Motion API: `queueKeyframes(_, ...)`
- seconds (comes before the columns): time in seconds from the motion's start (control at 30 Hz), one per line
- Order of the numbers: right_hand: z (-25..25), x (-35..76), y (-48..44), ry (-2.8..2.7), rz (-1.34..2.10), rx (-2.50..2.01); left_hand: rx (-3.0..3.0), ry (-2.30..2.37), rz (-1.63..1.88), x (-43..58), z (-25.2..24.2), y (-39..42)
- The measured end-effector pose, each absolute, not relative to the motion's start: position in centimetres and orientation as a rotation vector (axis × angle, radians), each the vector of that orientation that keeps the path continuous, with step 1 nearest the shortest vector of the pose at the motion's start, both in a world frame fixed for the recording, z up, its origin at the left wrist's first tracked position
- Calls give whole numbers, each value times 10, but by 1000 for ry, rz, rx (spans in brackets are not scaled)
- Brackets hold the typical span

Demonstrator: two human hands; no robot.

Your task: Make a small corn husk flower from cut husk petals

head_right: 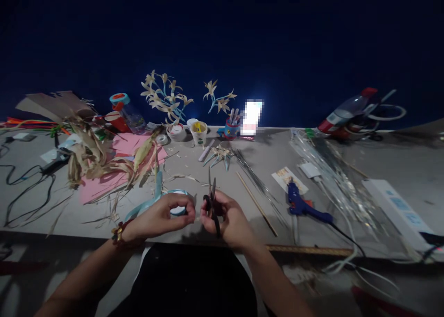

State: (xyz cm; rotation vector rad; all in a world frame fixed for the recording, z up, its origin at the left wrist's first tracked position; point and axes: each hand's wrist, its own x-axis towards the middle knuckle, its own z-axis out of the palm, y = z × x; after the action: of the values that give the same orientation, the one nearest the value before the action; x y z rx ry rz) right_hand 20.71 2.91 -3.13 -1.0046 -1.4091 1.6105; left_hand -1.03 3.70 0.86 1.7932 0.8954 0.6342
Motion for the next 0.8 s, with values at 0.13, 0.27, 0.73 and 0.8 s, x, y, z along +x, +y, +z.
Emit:
queueKeyframes(0.13, -29, 204, 23, -1259, 1570, -1043, 1581, 1011, 925, -8, -2, 30)
queueKeyframes(0.27, -28, 194, 19, -1071, 1455, -1092, 1242, 1036, 1246, 8, -28, 13)
queueKeyframes(0.73, -31, 179, 11, -1021, 1424, -1088, 1136, 982, 1353, 30, -38, -1)
queueKeyframes(0.8, -30, 179, 11, -1016, 1411, -1101, 1132, 988, 1343, 30, -39, -1)
